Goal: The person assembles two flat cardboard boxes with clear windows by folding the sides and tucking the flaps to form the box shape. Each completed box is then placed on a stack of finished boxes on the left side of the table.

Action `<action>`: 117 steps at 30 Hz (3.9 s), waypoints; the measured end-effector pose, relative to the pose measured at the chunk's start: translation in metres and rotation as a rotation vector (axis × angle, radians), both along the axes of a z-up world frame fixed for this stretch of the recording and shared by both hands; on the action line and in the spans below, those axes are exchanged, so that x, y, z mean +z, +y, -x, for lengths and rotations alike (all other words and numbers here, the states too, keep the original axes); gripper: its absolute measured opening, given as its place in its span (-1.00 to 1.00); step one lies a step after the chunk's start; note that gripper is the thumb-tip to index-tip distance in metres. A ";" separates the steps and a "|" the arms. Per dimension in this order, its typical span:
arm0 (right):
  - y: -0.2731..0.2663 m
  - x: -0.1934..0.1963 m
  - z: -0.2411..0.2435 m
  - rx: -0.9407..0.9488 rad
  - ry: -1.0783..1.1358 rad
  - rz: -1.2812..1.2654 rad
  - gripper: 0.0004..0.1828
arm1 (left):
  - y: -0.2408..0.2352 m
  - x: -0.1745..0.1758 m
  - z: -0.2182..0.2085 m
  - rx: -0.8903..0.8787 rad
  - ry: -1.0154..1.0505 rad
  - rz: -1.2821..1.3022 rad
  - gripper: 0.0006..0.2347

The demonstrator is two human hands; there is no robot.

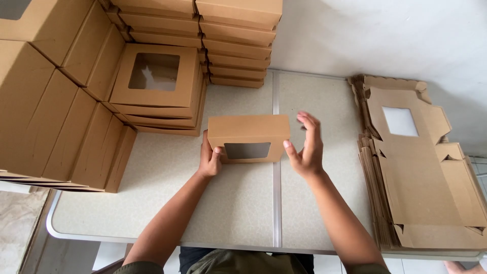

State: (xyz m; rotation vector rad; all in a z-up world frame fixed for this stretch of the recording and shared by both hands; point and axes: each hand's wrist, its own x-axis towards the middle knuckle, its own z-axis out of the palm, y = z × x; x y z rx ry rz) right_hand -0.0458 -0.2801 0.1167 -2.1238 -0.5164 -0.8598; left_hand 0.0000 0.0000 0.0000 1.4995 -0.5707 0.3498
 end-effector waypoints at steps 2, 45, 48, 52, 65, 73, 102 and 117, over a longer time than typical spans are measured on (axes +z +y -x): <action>0.000 -0.003 0.012 0.096 0.235 -0.008 -0.26 | 0.000 0.014 0.002 0.003 0.005 0.012 -0.47; 0.221 0.008 -0.121 0.448 0.124 -0.097 -0.32 | 0.007 -0.023 -0.025 -0.210 0.438 0.006 -0.48; 0.225 0.012 -0.126 0.552 0.138 -0.086 -0.32 | 0.008 -0.013 -0.023 -0.212 0.410 0.005 -0.48; 0.233 0.012 -0.130 0.577 0.169 -0.084 -0.14 | 0.007 -0.021 -0.024 -0.207 0.407 -0.003 -0.47; 0.215 0.016 -0.150 0.532 0.168 -0.122 -0.31 | 0.010 0.006 -0.015 -0.218 0.392 0.006 -0.57; 0.217 0.024 -0.144 0.495 0.215 -0.087 -0.29 | 0.008 -0.012 -0.019 -0.216 0.382 -0.001 -0.55; -0.197 -0.079 0.132 -1.125 0.973 0.702 -0.40 | -0.005 0.023 -0.004 -0.090 0.512 -0.106 -0.65; -0.149 -0.068 0.127 -1.051 0.857 0.837 -0.49 | -0.004 0.009 -0.008 -0.101 0.490 -0.095 -0.64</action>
